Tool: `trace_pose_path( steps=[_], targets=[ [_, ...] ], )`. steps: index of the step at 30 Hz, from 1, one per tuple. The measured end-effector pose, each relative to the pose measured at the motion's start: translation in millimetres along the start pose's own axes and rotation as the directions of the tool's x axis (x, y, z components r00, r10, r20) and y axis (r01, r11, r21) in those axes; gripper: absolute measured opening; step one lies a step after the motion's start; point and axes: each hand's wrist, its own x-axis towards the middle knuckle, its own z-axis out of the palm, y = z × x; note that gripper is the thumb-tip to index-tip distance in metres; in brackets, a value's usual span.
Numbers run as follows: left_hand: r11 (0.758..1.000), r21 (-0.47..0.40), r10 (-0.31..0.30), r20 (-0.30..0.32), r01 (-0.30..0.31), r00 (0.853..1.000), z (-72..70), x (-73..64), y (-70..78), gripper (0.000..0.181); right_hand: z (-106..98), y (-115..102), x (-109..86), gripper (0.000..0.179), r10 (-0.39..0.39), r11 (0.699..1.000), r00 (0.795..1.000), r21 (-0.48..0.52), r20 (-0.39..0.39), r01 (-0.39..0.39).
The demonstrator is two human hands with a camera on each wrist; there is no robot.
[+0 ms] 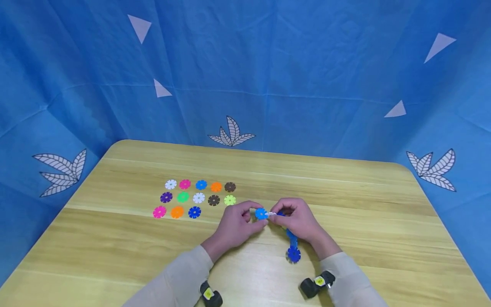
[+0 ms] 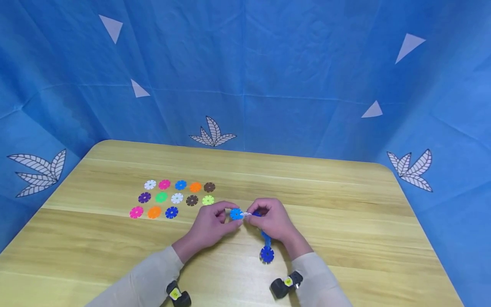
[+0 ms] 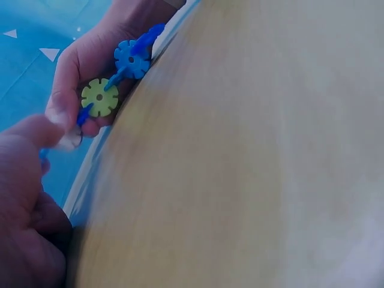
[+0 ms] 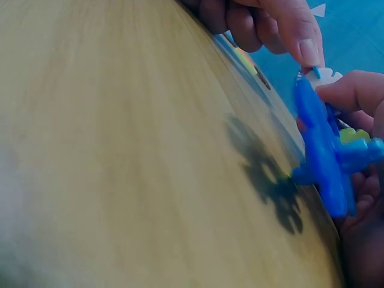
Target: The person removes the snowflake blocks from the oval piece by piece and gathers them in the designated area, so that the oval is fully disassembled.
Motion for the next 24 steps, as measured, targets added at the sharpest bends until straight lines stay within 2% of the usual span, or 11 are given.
trace_pose_path(
  steps=[4,8,21,24],
  targets=[
    [0.999,0.002,0.039,-0.031,-0.039,0.999,-0.2,-2.1,-0.3,0.032,0.3,0.1,0.6,0.017,-0.01,1.0,1.0,0.024,0.004,0.01],
    [0.998,0.019,0.057,-0.049,-0.056,0.997,0.1,-3.2,-0.7,0.032,0.0,1.0,0.6,0.019,-0.034,0.999,0.999,0.039,0.015,0.033],
    [0.999,-0.006,0.039,-0.072,-0.04,0.997,0.7,-6.5,0.1,0.032,0.0,2.8,0.1,0.016,-0.114,0.99,0.992,0.091,0.046,0.109],
    [0.998,-0.05,0.018,-0.119,-0.024,0.993,-0.5,-8.0,-1.0,0.029,-1.8,1.0,-0.8,0.017,-0.104,0.989,0.994,0.111,0.043,0.099]
  ],
)
